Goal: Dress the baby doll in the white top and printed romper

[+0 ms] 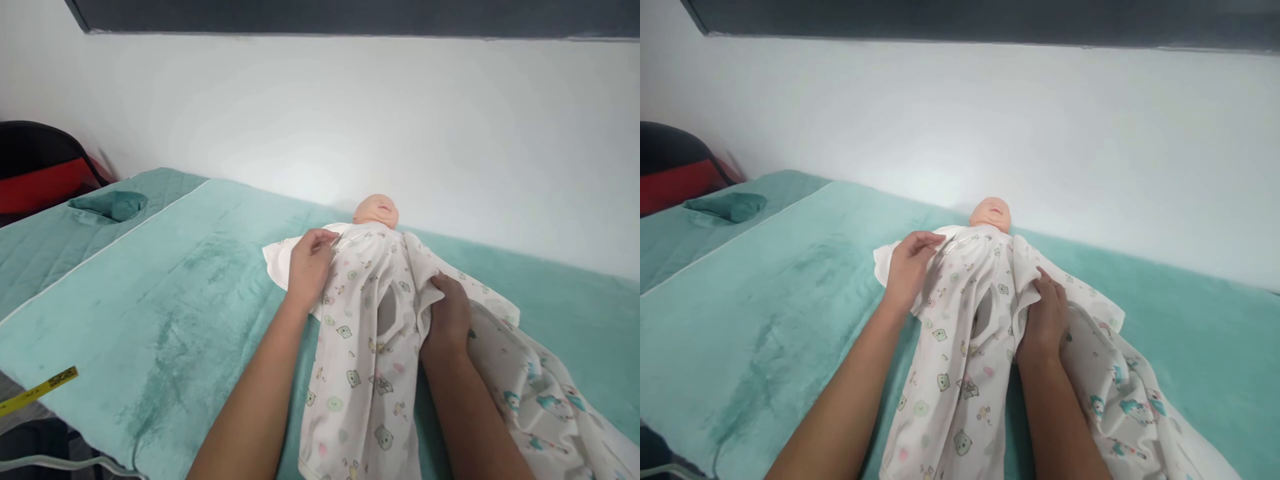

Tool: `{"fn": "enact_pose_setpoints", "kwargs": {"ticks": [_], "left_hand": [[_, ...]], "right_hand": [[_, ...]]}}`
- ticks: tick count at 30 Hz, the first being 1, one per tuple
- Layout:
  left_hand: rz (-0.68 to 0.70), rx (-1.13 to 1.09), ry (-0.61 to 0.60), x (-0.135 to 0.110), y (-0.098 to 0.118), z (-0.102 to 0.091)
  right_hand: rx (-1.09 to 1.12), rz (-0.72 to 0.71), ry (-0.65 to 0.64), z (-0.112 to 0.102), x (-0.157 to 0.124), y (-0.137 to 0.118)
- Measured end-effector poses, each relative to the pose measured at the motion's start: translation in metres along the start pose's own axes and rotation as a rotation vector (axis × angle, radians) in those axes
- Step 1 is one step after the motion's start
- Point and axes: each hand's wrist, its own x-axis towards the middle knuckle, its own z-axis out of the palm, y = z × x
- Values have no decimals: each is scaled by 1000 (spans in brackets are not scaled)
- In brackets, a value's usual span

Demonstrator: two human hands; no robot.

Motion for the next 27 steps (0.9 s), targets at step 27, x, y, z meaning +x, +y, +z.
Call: {"fn": "enact_pose_setpoints", "kwargs": {"ticks": [27], "left_hand": [[-137,262,-250,-7,3,11]], "right_hand": [[57,132,12,3,1,-5]]}}
